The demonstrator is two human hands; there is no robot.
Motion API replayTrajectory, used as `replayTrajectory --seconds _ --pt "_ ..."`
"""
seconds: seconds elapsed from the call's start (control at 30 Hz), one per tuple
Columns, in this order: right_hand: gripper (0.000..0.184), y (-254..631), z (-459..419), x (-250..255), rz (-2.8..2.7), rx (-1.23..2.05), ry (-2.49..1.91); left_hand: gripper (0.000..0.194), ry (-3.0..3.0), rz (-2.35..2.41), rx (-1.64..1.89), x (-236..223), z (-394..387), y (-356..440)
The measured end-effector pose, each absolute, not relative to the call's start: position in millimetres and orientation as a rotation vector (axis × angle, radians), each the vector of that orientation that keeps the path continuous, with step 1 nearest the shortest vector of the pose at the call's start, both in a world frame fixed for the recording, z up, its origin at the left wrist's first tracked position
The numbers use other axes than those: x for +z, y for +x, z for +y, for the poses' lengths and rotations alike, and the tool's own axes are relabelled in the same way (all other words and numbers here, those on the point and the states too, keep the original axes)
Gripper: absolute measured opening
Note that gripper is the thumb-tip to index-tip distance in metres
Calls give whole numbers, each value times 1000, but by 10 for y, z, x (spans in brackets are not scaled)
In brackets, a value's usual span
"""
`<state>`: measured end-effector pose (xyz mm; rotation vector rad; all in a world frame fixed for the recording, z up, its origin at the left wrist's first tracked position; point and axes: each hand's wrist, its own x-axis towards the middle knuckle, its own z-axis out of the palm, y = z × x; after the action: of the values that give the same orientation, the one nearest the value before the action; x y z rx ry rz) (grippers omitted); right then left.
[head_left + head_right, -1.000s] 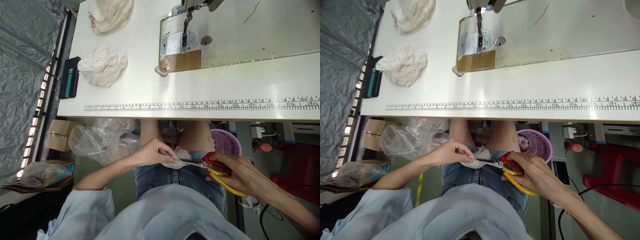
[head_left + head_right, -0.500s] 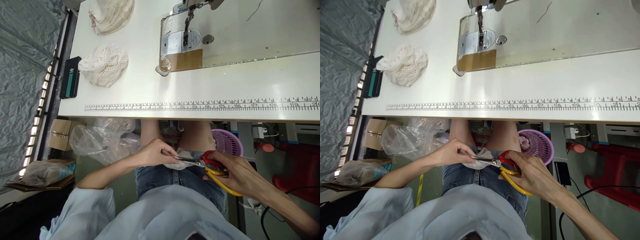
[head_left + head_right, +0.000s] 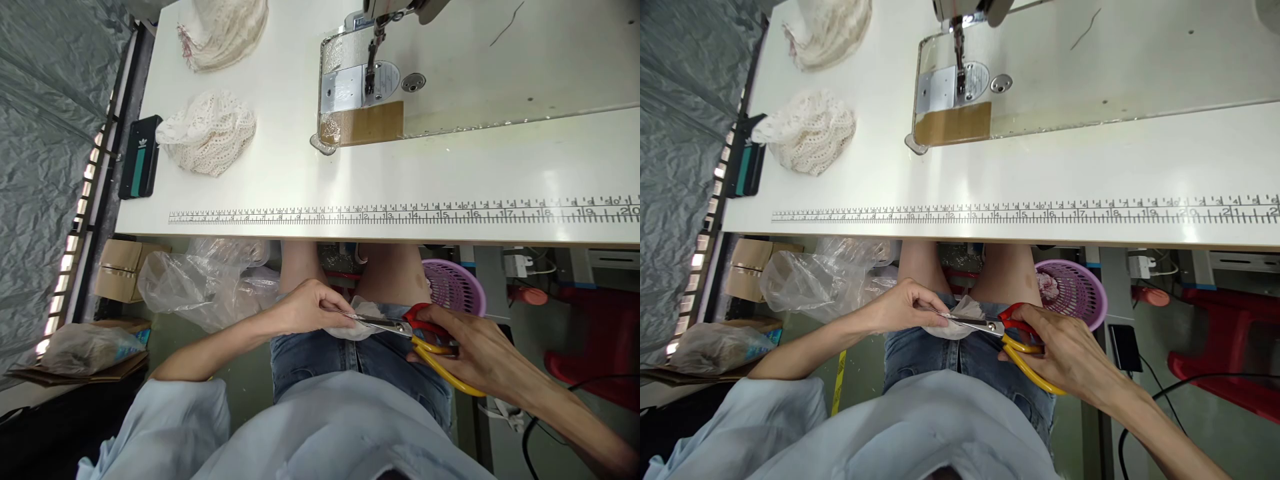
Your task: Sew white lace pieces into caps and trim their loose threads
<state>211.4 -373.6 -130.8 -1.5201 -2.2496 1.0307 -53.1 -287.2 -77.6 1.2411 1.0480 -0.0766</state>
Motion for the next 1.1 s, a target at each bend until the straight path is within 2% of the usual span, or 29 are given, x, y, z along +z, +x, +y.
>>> replayTrajectory --seconds 0.43,1.1 --pt "44 2130 -3751 -1322 -2311 1055 -1522 27 1242 1043 -66 -786 -2881 -522" --pt "43 2051 -3719 -1299 -2340 846 -1422 27 1284 1032 -23 -801 -2880 -504"
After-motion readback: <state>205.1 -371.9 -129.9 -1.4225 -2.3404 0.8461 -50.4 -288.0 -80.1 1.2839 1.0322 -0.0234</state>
